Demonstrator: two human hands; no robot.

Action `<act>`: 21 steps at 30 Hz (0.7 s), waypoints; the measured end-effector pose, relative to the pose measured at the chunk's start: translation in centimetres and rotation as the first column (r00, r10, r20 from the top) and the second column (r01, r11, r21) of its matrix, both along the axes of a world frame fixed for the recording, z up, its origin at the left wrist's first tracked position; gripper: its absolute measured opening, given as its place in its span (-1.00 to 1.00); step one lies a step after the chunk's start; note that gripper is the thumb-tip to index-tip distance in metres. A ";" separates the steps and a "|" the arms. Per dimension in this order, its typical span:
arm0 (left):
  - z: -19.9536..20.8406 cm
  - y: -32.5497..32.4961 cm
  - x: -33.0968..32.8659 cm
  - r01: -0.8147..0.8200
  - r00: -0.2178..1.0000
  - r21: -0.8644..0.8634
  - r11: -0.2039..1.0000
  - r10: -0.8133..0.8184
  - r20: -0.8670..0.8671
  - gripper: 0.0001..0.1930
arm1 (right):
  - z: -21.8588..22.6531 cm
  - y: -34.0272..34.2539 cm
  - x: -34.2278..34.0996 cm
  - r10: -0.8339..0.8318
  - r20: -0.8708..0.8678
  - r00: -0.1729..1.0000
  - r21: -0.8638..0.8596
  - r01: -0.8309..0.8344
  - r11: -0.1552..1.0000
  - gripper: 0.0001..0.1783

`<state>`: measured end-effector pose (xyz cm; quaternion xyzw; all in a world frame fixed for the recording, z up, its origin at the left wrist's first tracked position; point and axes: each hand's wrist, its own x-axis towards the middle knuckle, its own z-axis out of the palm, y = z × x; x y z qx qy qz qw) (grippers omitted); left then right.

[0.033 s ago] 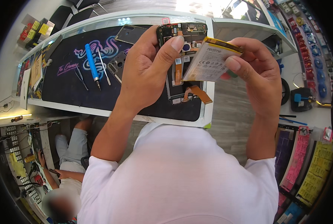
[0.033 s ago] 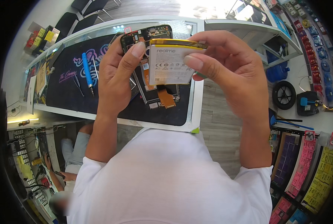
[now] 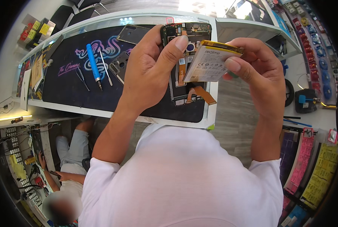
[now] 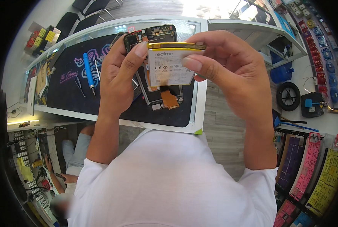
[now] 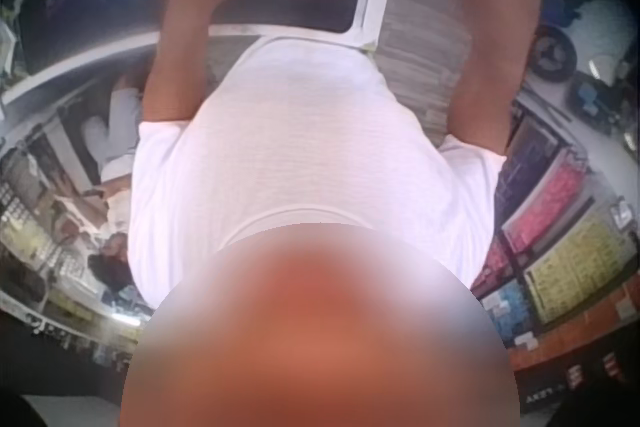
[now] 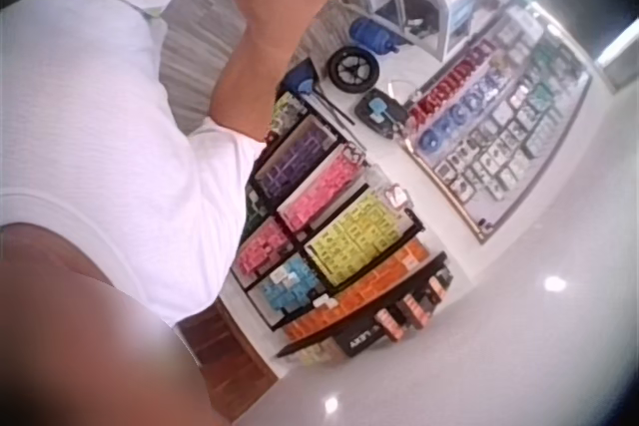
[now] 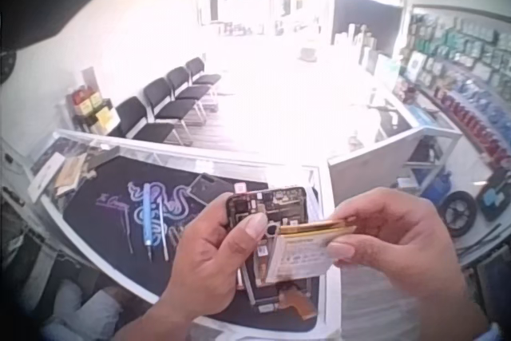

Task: The person removes the battery from a disassembled smartphone, then reconnects several internal ribbon cables to the motherboard. The person places the battery back into the phone chassis and secures it.

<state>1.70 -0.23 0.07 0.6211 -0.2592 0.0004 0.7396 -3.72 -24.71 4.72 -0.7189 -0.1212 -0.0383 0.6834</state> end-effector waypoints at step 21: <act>-0.2 0.2 1.4 -0.050 0.993 0.043 0.998 0.055 -0.109 -0.62 | -0.7 2.5 0.9 0.034 -0.033 0.999 -0.171 -0.039 0.984 -0.58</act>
